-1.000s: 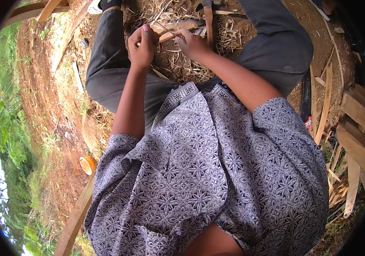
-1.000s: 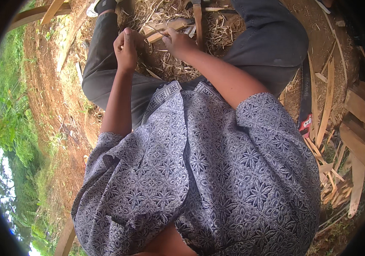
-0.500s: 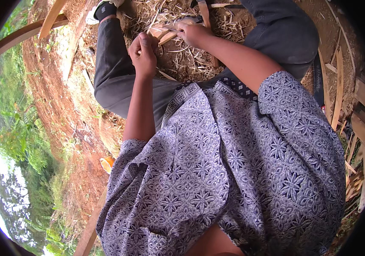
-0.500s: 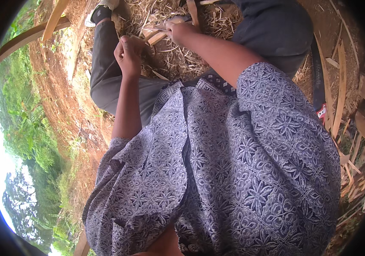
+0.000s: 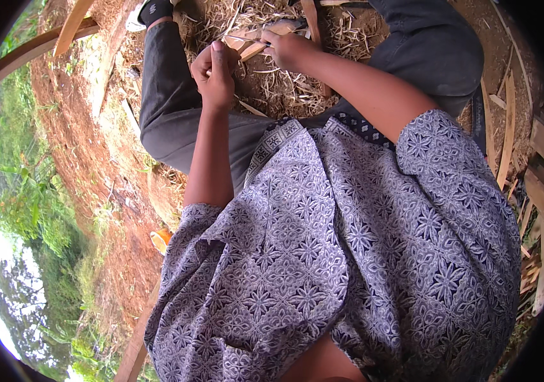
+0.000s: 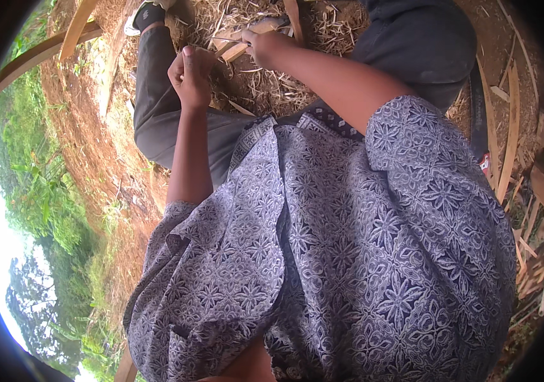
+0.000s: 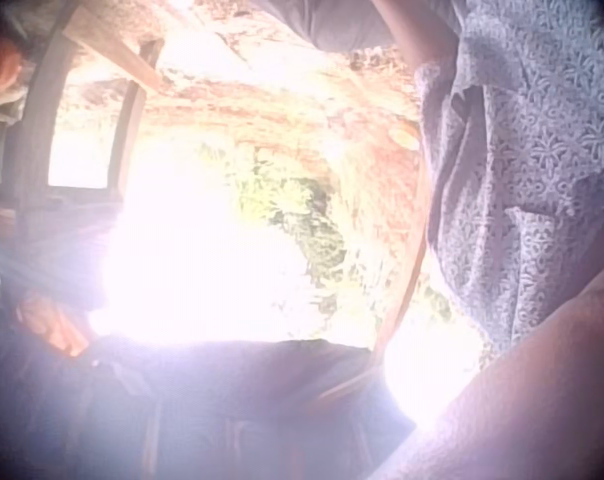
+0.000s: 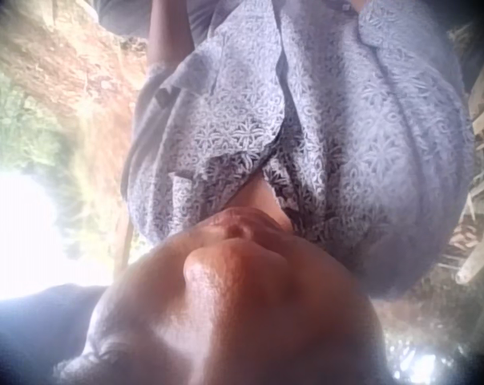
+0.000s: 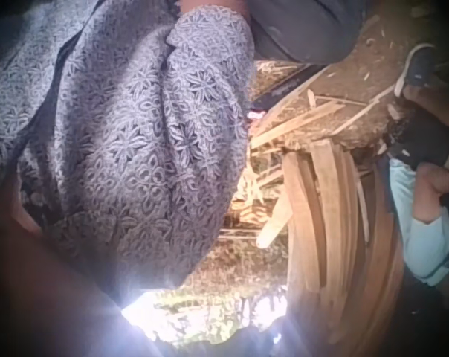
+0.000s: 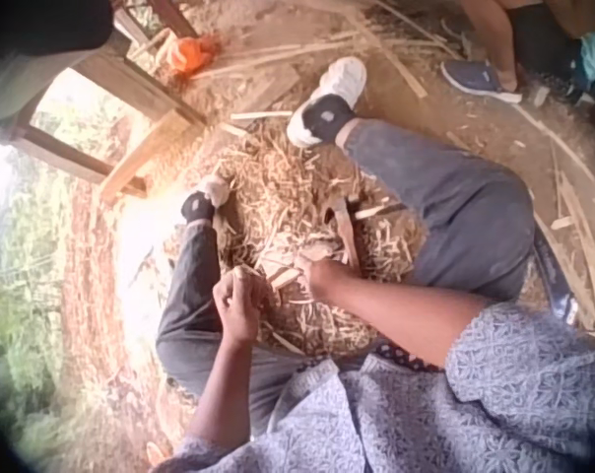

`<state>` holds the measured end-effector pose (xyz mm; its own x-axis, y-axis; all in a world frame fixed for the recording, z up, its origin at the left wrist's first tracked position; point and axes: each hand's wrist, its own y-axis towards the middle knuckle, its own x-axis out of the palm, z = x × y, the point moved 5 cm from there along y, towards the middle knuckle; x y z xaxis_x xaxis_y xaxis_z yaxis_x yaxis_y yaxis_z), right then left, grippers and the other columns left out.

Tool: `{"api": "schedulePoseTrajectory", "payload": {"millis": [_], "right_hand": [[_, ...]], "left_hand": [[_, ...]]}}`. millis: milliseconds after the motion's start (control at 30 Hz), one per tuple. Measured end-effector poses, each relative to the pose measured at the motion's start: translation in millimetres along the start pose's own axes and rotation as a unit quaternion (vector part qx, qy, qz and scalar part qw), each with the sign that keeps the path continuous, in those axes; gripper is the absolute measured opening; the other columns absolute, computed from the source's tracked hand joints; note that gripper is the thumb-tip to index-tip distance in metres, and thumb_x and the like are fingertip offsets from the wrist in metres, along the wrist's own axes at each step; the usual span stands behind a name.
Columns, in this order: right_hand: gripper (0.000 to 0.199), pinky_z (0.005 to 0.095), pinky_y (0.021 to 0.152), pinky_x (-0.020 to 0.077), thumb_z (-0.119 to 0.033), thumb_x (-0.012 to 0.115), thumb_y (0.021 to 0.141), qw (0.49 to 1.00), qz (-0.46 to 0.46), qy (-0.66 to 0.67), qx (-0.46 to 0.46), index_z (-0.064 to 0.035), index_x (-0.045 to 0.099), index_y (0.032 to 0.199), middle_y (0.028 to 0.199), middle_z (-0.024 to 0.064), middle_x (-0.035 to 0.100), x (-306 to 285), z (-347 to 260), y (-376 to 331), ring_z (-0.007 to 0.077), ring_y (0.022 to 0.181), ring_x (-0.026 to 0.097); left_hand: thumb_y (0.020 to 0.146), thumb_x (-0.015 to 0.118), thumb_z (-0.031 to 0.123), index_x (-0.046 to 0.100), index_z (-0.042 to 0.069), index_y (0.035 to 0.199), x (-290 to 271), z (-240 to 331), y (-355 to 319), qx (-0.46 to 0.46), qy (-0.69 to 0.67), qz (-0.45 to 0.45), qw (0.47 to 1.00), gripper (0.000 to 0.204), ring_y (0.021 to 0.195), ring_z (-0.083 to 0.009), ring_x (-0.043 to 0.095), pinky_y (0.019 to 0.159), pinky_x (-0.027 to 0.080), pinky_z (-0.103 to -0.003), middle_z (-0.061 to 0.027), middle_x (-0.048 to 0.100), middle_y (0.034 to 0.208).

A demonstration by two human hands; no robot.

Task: The person sits on the ground and uses a small axe to split and shape a piece of wood. They repeatedly strike the wood to remove thin shavings and refine its form, working on a small section at a time.

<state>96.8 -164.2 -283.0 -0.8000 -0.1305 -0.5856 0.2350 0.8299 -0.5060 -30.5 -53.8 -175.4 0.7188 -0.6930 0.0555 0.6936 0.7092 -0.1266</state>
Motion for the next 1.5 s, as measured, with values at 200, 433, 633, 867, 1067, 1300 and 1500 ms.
{"api": "schedulePoseTrajectory", "payload": {"millis": [200,433,633,867,1067,1300,1500], "right_hand": [[0.035,0.0507,0.082,0.0545,-0.032,0.057,0.104,0.997,-0.014,-0.056,0.058,-0.0133,0.056,0.133,0.108,0.0221,0.072,3,1,22,0.039,0.098,0.072],[0.029,0.05,0.081,0.0536,-0.032,0.062,0.1,0.995,0.078,0.062,-0.025,-0.0101,0.062,0.119,0.098,0.0199,0.072,-24,-10,4,0.0367,0.09,0.071],[0.031,0.0507,0.079,0.0544,-0.031,0.06,0.102,0.999,0.02,0.028,-0.024,-0.0115,0.057,0.126,0.097,0.0198,0.073,-14,-8,3,0.0385,0.091,0.072],[0.031,0.0501,0.08,0.0534,-0.03,0.061,0.101,0.999,0.039,-0.028,-0.012,-0.0106,0.057,0.125,0.095,0.0199,0.072,3,22,34,0.0382,0.093,0.071],[0.034,0.0482,0.085,0.0543,-0.035,0.059,0.101,0.997,0.071,-0.038,-0.021,-0.0128,0.061,0.127,0.103,0.0165,0.074,-39,-14,20,0.0348,0.1,0.071],[0.038,0.0496,0.081,0.055,-0.028,0.055,0.103,0.999,-0.028,-0.027,0.019,-0.0105,0.052,0.136,0.106,0.0195,0.074,-26,-17,5,0.0366,0.096,0.072],[0.04,0.0484,0.087,0.0546,-0.032,0.056,0.103,0.996,-0.029,-0.053,0.067,-0.0116,0.053,0.137,0.106,0.02,0.074,-1,14,30,0.0349,0.099,0.073]], "left_hand": [[0.11,0.052,0.04,0.063,0.002,0.069,-8,-5,11,0.017,0.034,0.026,0.999,0.056,0.055,-0.006,0.044,0.053,0.033,-0.025,0.0001,0.057,0.061],[0.11,0.049,0.038,0.063,0.001,0.067,-14,-20,17,0.011,0.001,0.046,0.999,0.059,0.055,-0.0063,0.045,0.054,0.034,-0.026,-0.0002,0.056,0.059],[0.111,0.048,0.039,0.054,0.004,0.066,-7,-9,14,0.034,0.022,0.061,0.997,0.057,0.055,-0.0056,0.04,0.052,0.03,-0.027,0.0021,0.05,0.059],[0.112,0.045,0.039,0.051,0.006,0.066,21,9,20,0.079,0.082,0.084,0.99,0.056,0.054,-0.006,0.041,0.05,0.029,-0.025,0.0009,0.051,0.059],[0.111,0.047,0.042,0.04,0.011,0.069,-2,-3,18,0.02,-0.034,0.161,0.986,0.052,0.054,-0.0083,0.043,0.051,0.035,-0.026,-0.0006,0.048,0.059],[0.11,0.047,0.042,0.04,0.011,0.069,-4,-5,23,0.034,-0.075,0.129,0.988,0.052,0.055,-0.0112,0.043,0.053,0.039,-0.029,-0.001,0.044,0.059],[0.111,0.049,0.039,0.051,0.006,0.07,18,6,21,0.057,0.006,0.11,0.992,0.053,0.056,-0.0068,0.041,0.053,0.033,-0.026,0.0006,0.049,0.062]]}}
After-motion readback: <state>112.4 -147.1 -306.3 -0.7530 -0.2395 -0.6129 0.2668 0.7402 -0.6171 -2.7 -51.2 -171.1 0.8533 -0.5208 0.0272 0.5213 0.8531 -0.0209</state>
